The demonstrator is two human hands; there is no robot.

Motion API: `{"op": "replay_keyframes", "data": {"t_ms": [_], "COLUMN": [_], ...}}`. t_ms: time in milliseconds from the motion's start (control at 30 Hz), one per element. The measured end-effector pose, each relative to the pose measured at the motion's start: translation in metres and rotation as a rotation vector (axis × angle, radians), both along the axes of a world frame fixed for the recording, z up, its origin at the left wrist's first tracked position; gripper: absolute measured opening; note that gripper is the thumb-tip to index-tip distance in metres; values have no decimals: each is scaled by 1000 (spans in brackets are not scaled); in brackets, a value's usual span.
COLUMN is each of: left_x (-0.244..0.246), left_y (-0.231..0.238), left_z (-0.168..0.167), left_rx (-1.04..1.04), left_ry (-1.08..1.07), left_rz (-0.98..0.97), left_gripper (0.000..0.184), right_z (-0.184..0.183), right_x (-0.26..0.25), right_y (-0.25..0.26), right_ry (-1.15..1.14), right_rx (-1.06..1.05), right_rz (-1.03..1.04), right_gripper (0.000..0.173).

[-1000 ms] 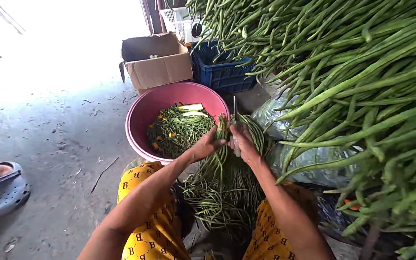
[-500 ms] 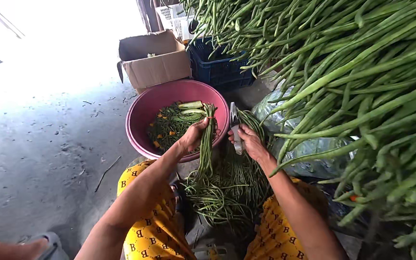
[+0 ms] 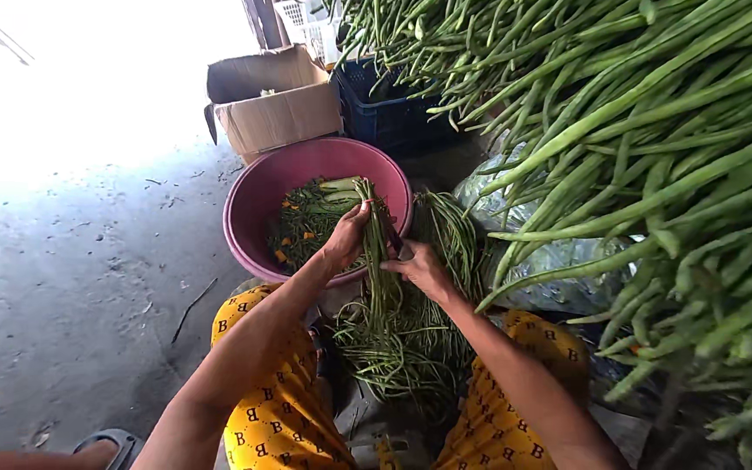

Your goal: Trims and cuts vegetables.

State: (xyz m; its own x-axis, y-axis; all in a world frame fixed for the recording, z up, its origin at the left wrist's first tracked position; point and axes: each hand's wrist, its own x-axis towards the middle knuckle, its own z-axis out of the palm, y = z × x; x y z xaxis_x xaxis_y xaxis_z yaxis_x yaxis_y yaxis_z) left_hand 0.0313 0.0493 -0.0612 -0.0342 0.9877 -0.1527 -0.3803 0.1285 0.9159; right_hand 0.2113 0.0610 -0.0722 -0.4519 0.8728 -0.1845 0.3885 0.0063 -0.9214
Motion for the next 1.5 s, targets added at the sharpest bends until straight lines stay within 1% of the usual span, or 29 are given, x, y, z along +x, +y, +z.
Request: {"op": "replay_keyframes", "data": {"t_ms": [67,167,200,267,367,433,533,633,700,800,867,900,933,967,1033,1067,1167,1233,1300,1400,1500], "left_x": [-4,-7,-7,-8,-7,-9,-9,-4,-9,-41,-52,-54,-53,-49,-35,-26,1,17,26,28,28], "left_y": [4,12,14,15,15,13,6,11,12,12,10,7,6,6,7,7,3,-4,-6,-6,-6], "left_z": [-3,-2,-2,-1,-2,-3,-2,1,9,25,28,26,24,21,17,16,9,7,3,-2,0], "left_rx": [6,5,4,4,18,32,34,28,16,57,111,128,133,131,118,113,89,72,80,88,68], "left_ry": [-9,-87,-88,-73,-61,-23,35,-7,-44,-141,-185,-180,-164,-144,-105,-76,31,104,185,313,334], "left_rz": [37,127,147,157,154,148,149,264,360,410,369,323,281,245,169,127,-46,-156,-246,-307,-361], "left_gripper": [37,37,37,36,34,32,32,30,32,38,41,41,40,38,34,32,25,22,21,22,22], "right_z": [-3,4,6,6,3,4,5,13,13,8,10,9,12,17,27,31,25,25,26,28,24], "right_x": [0,5,6,7,8,9,11,8,9,13,17,21,25,27,29,29,18,11,11,13,14], "right_y": [3,7,9,11,13,14,12,2,-8,-19,-11,-6,1,6,10,10,5,5,5,6,8], "right_ry": [24,233,296,368,386,360,281,204,92,-108,-250,-311,-352,-370,-338,-267,84,258,310,294,374], "right_rx": [-35,-182,-210,-226,-265,-292,-289,-262,-252,-246,-186,-132,-85,-42,52,97,220,229,242,235,195], "right_rz": [-24,-107,-131,-154,-165,-143,7,100,160,319,420,437,422,386,287,215,-116,-262,-320,-344,-408], "right_gripper": [25,8,5,6,8,7,9,8,10,22,33,40,46,48,44,41,31,31,29,20,13]}}
